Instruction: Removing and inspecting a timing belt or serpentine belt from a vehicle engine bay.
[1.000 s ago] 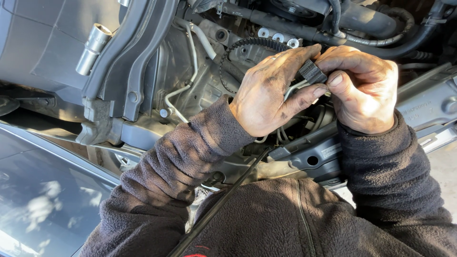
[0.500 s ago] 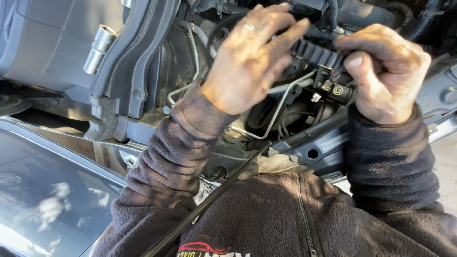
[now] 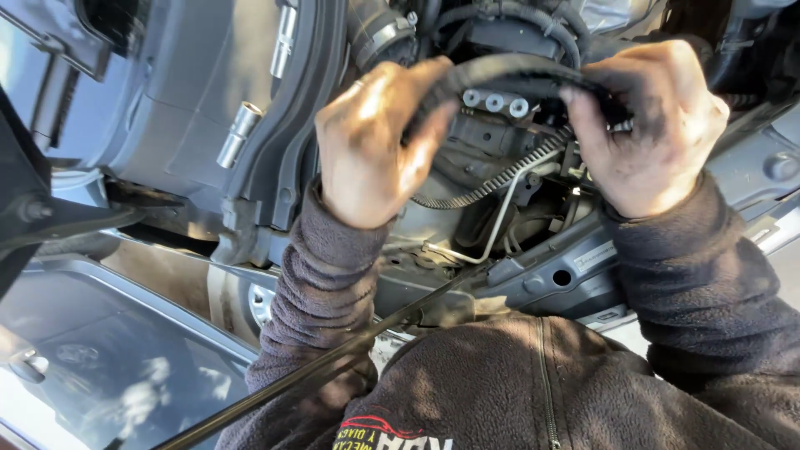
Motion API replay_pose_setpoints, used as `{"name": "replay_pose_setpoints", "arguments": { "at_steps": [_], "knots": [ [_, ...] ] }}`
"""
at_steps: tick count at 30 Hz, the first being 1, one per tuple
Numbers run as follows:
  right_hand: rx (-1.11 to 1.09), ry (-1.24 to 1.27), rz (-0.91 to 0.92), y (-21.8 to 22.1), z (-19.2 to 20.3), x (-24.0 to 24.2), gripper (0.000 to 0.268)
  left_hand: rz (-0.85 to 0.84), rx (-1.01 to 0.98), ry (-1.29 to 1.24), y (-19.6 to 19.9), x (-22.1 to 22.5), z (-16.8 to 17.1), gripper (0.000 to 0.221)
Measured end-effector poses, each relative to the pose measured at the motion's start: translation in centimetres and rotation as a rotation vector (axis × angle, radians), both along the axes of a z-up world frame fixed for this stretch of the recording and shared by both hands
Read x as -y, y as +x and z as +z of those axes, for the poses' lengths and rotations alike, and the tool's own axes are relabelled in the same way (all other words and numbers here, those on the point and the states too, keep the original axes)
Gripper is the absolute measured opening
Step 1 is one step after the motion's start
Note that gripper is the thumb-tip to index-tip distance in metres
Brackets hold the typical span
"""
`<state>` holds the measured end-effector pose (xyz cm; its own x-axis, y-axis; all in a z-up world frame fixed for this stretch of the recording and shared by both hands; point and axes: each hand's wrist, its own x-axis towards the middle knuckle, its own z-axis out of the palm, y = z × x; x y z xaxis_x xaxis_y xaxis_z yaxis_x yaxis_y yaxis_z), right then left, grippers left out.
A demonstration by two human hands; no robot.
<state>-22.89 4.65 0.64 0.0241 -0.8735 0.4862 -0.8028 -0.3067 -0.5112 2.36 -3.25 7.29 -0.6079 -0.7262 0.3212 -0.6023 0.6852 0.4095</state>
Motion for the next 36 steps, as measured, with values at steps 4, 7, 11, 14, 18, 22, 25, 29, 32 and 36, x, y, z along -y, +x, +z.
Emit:
{"name": "replay_pose_setpoints", "arguments": {
  "at_steps": [4,7,11,14,18,22,25,29,32,36],
  "knots": [
    [0.33,-0.143,-0.018,-0.4,-2.0,1.4,0.021,-0.213,-0.379,0.289,-0.3,0.1,1.4,0.043],
    [0.524,-0.151,0.069,-1.0,-2.9,1.9,0.023,-0.214,-0.378,0.315,0.1,0.5,1.2,0.044],
    [0.761,-0.144,0.19,-1.5,-4.9,2.1,0.033,-0.206,-0.363,0.307,0.6,1.2,1.0,0.043],
    [0.689,-0.157,0.212,-1.5,-4.6,2.3,0.033,-0.188,-0.347,0.289,0.9,1.4,0.5,0.042],
    [0.748,-0.147,0.224,-1.9,-4.7,2.8,0.033,-0.149,-0.342,0.281,1.1,1.5,0.1,0.038],
    [0.727,-0.082,0.268,-2.0,-4.4,2.8,0.034,-0.183,-0.365,0.273,1.3,1.7,0.0,0.036],
    [0.679,-0.08,0.261,-2.2,-4.3,2.9,0.033,-0.205,-0.374,0.264,1.3,1.8,-0.1,0.036],
    [0.611,-0.115,0.266,-2.2,-3.9,2.9,0.031,-0.209,-0.361,0.261,1.3,1.8,-0.2,0.036],
    [0.679,-0.065,0.262,-2.5,-4.6,2.5,0.033,-0.22,-0.353,0.257,1.3,2.0,-0.3,0.037],
    [0.767,-0.003,0.269,-2.5,-4.8,2.6,0.031,-0.227,-0.361,0.272,1.3,2.0,-0.3,0.039]
  ]
}}
